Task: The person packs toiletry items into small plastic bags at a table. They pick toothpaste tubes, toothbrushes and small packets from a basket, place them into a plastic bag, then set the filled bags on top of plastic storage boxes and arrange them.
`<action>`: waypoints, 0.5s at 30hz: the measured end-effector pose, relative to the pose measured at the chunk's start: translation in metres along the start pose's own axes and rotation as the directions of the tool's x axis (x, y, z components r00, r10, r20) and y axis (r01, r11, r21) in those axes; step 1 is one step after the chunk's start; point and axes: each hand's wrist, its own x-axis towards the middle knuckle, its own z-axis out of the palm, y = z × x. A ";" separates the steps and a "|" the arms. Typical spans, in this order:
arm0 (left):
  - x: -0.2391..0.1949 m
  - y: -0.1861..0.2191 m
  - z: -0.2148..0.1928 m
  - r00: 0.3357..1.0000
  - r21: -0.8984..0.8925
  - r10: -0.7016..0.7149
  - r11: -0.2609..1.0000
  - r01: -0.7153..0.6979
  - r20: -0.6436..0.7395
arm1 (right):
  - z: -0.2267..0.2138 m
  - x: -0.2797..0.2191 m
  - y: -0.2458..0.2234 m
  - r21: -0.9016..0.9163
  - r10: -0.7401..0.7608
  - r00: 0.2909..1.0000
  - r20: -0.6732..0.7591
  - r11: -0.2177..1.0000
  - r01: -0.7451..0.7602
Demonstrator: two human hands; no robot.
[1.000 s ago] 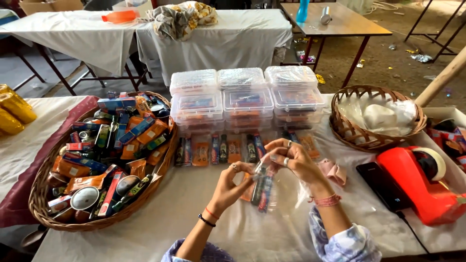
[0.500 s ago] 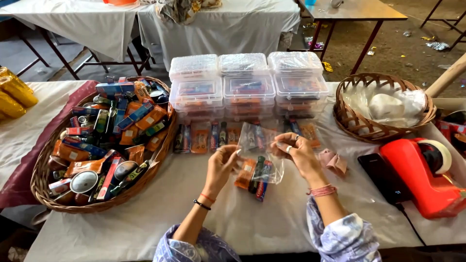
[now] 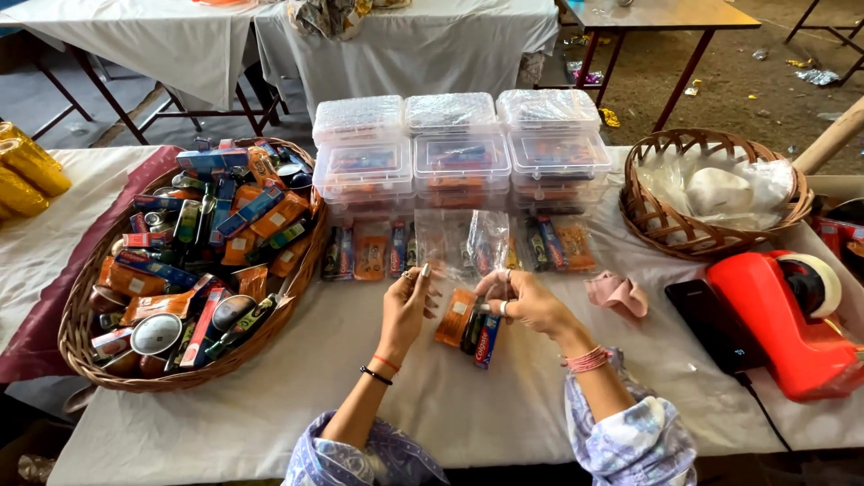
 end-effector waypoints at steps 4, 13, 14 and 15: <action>-0.004 0.024 0.000 0.997 -0.009 -0.072 0.997 0.072 0.040 | -0.010 -0.002 -0.003 0.072 -0.010 0.996 0.092 0.997 0.003; -0.006 0.035 0.001 1.000 -0.092 0.008 0.996 -0.006 0.019 | -0.005 -0.003 -0.024 0.193 0.040 0.997 -0.059 0.981 -0.028; -0.007 0.035 0.002 1.000 -0.066 0.016 0.998 -0.016 -0.009 | -0.006 -0.002 -0.020 0.265 0.063 0.996 -0.067 0.963 -0.043; -0.007 0.035 0.003 0.999 -0.039 0.024 0.999 -0.026 -0.037 | -0.007 -0.001 -0.016 0.336 0.086 0.994 -0.073 0.940 -0.057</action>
